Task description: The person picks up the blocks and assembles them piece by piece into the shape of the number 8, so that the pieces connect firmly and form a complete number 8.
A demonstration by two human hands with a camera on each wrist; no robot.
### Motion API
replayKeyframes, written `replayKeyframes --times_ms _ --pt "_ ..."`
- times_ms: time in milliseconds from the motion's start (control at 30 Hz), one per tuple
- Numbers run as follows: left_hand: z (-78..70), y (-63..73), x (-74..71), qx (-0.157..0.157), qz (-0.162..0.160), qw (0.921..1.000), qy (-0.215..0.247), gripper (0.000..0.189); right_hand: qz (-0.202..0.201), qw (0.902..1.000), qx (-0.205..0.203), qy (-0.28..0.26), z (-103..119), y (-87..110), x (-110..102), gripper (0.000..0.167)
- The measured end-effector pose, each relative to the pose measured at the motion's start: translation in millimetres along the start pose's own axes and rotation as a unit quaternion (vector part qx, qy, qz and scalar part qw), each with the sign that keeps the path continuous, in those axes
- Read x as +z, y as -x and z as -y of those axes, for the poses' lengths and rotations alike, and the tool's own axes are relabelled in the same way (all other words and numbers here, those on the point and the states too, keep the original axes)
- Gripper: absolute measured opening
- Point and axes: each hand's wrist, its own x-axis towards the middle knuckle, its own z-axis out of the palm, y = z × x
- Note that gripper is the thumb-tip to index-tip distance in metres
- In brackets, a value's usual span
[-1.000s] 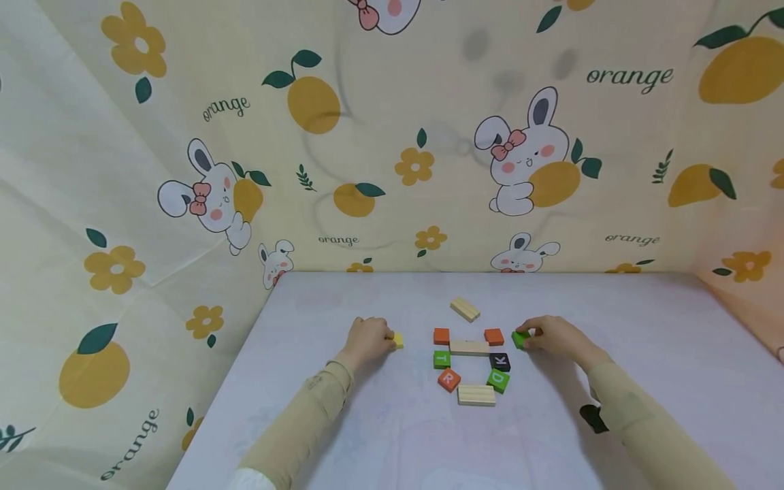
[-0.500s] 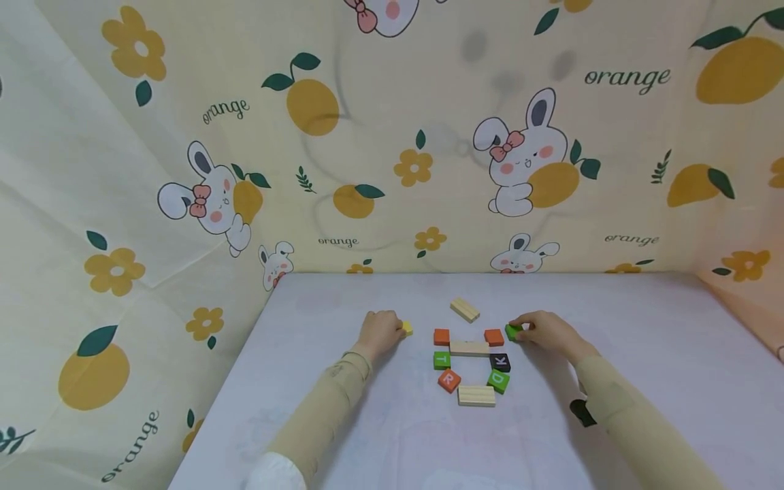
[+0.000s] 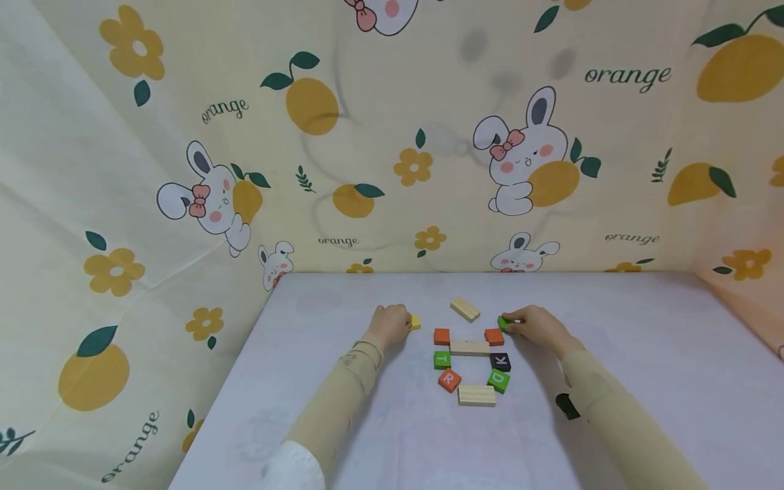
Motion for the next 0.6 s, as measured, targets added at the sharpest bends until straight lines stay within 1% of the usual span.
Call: replayKeyframes --times_ms 167,367,600 --pt "-5.8 -3.3 0.9 0.000 0.005 0.9998 -0.021 0.014 0.011 0.9999 -0.002 0.007 5 -4.4 0 0.035" --pt "-11.2 -7.9 2.6 -0.002 0.017 0.9993 -0.032 0.020 0.030 0.9994 0.015 0.005 10 -6.3 0 0.037" --pt "-11.6 -11.6 6.3 0.007 0.006 0.9988 -0.047 0.021 0.039 0.9987 0.025 0.018 11 -4.9 1 0.039"
